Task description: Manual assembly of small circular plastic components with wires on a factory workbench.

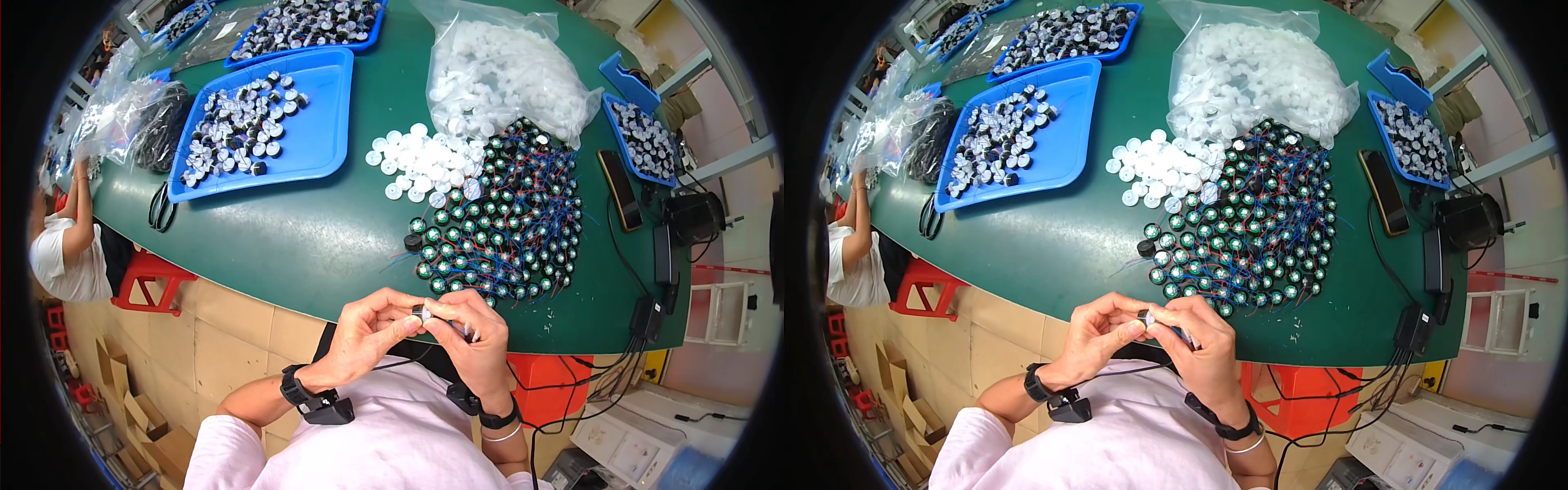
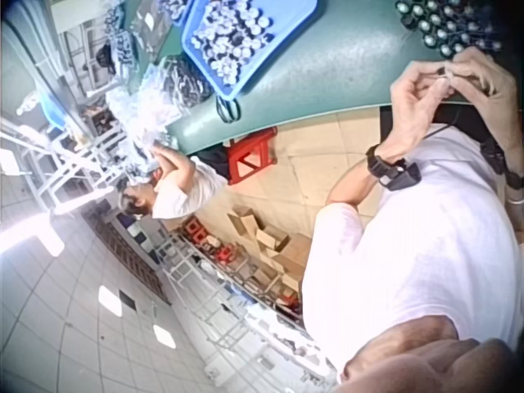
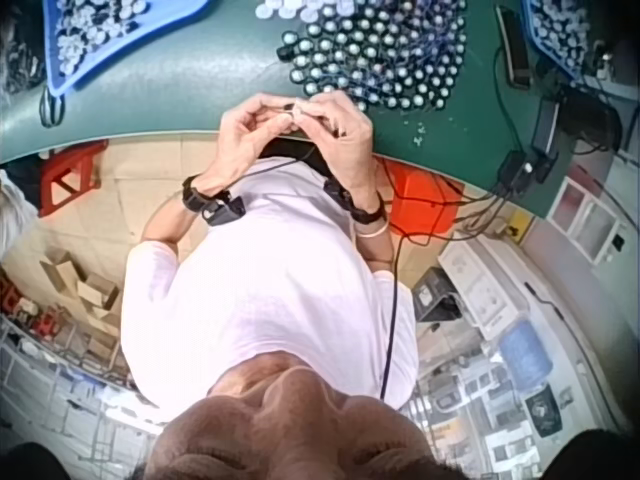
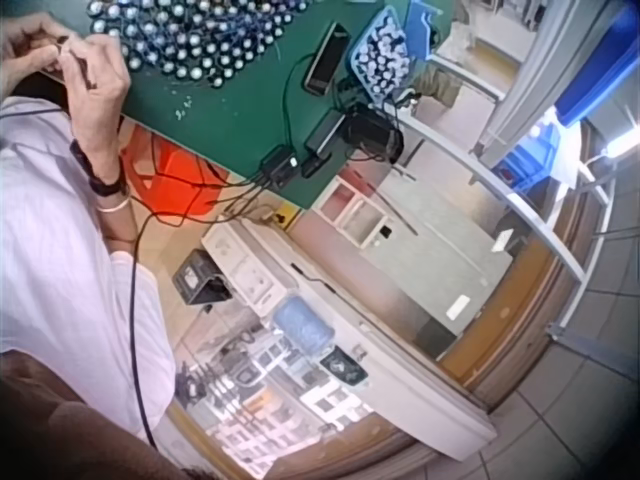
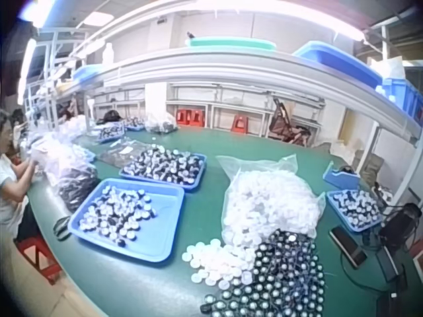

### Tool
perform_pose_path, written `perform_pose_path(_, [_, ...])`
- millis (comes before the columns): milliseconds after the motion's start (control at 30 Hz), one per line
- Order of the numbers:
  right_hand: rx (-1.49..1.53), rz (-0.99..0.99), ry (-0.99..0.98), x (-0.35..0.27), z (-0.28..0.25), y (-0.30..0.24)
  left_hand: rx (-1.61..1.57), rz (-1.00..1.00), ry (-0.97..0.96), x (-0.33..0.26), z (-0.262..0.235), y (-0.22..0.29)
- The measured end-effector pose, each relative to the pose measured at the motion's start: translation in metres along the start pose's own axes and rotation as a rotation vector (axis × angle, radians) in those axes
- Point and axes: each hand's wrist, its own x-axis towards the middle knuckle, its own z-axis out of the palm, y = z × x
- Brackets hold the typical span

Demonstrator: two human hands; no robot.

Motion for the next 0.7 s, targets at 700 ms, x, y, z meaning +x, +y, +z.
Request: perform_pose_path(700, [0.506, 0.370, -0.061, -0.004, -0.013, 0.003, -0.220, -0.186, -0.067, 0.004, 0.000, 0.012])
